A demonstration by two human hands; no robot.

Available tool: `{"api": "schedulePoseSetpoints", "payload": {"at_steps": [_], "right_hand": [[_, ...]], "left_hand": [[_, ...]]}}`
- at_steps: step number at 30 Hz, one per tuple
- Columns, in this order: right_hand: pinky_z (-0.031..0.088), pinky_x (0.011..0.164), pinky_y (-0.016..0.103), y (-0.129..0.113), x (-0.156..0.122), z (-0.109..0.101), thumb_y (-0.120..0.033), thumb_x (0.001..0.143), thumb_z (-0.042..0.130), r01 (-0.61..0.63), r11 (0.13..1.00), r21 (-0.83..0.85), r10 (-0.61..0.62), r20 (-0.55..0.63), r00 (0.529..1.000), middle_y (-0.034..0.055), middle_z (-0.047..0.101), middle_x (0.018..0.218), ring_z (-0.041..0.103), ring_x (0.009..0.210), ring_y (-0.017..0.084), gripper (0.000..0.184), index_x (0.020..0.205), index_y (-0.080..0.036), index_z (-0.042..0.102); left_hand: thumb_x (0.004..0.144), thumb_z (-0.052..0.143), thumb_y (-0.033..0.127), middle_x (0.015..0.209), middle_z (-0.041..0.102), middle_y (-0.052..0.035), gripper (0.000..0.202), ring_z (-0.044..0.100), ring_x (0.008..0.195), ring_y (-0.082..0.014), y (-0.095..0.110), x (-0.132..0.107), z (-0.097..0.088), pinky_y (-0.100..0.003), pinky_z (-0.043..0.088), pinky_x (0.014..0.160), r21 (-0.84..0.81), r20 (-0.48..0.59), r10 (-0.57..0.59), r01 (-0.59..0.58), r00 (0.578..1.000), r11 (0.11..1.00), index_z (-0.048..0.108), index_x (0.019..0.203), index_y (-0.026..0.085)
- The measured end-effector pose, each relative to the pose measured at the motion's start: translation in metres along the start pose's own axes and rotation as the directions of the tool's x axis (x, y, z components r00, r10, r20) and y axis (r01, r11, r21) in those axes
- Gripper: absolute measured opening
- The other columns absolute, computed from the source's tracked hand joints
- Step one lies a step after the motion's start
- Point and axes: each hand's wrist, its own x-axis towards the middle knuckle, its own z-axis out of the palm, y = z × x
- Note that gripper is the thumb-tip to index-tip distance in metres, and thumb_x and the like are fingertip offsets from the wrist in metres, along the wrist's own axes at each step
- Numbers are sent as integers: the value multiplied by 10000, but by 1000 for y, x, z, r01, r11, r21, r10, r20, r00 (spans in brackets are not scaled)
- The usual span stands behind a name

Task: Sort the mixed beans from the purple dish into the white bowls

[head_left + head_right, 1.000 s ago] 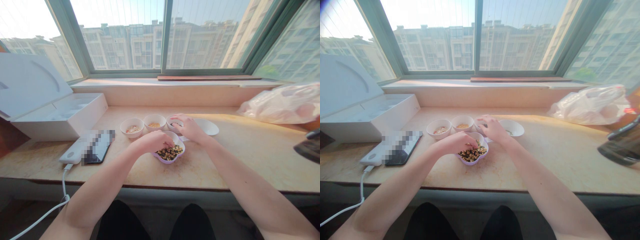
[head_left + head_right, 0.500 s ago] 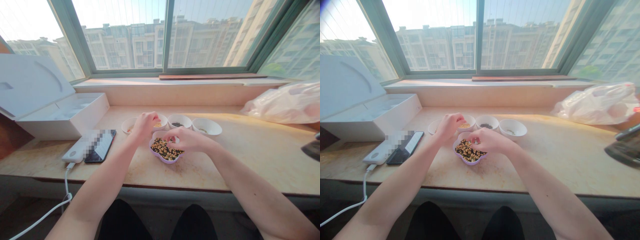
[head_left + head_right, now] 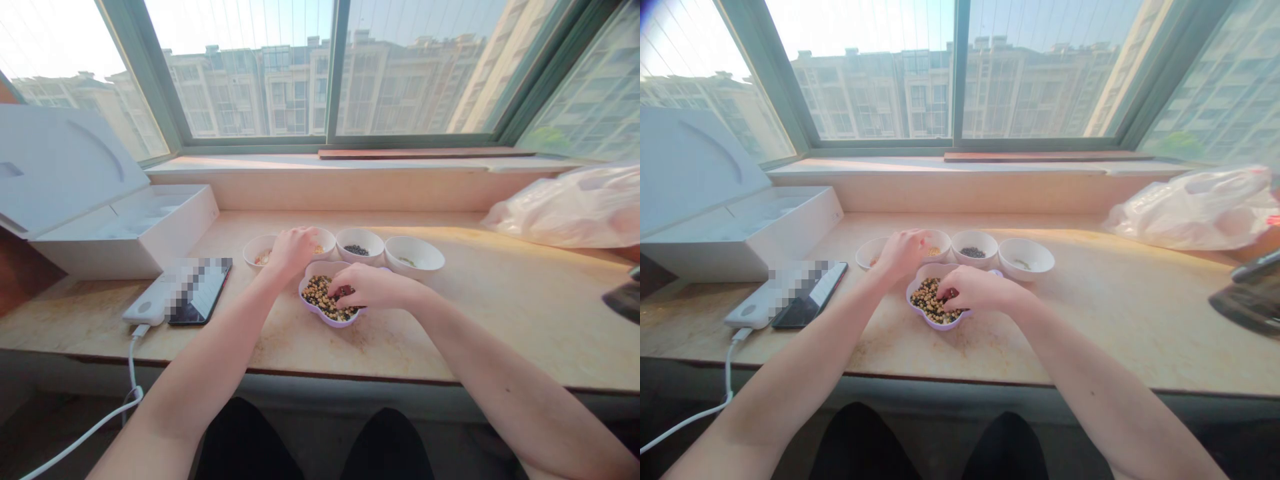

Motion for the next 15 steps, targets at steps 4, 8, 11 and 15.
{"api": "schedulePoseSetpoints", "payload": {"at_steps": [4, 8, 11, 15], "right_hand": [[508, 711, 303, -9, 0, -6, -179, 825, 662, -24, 1000, 10, 23, 102, 994, 37, 813, 930, 701, 804, 226, 206, 912, -220, 844], [517, 747, 287, -13, 1, -9, -152, 837, 649, -37, 998, -46, 44, 155, 987, 46, 807, 981, 715, 886, 221, 226, 950, -206, 837], [525, 759, 285, -11, 1, -8, -136, 835, 647, -29, 999, -46, 35, 144, 989, 50, 811, 977, 719, 880, 214, 227, 943, -201, 836], [526, 751, 279, -8, 1, -7, -95, 819, 642, -6, 1000, -22, 9, 125, 992, 20, 815, 926, 726, 829, 196, 248, 916, -219, 834]], "left_hand": [[995, 445, 187, 1112, 786, -99, 324, 727, 1014, -250, 1, -1, 0, -341, 521, 896, 0, 9, 12, -12, 1000, 1000, 751, 1103, 193], [983, 446, 182, 1110, 785, -100, 324, 727, 1003, -256, -1, -1, 2, -350, 525, 887, -6, -10, 10, -11, 1000, 1000, 750, 1093, 192], [978, 450, 182, 1110, 786, -94, 329, 726, 993, -252, -2, -1, 4, -347, 528, 876, -30, -21, 18, -19, 1000, 999, 748, 1115, 198], [969, 473, 179, 1117, 785, -91, 340, 722, 1003, -247, -4, -1, 7, -341, 531, 880, -69, -14, 10, -11, 1000, 998, 742, 1175, 206]]}}
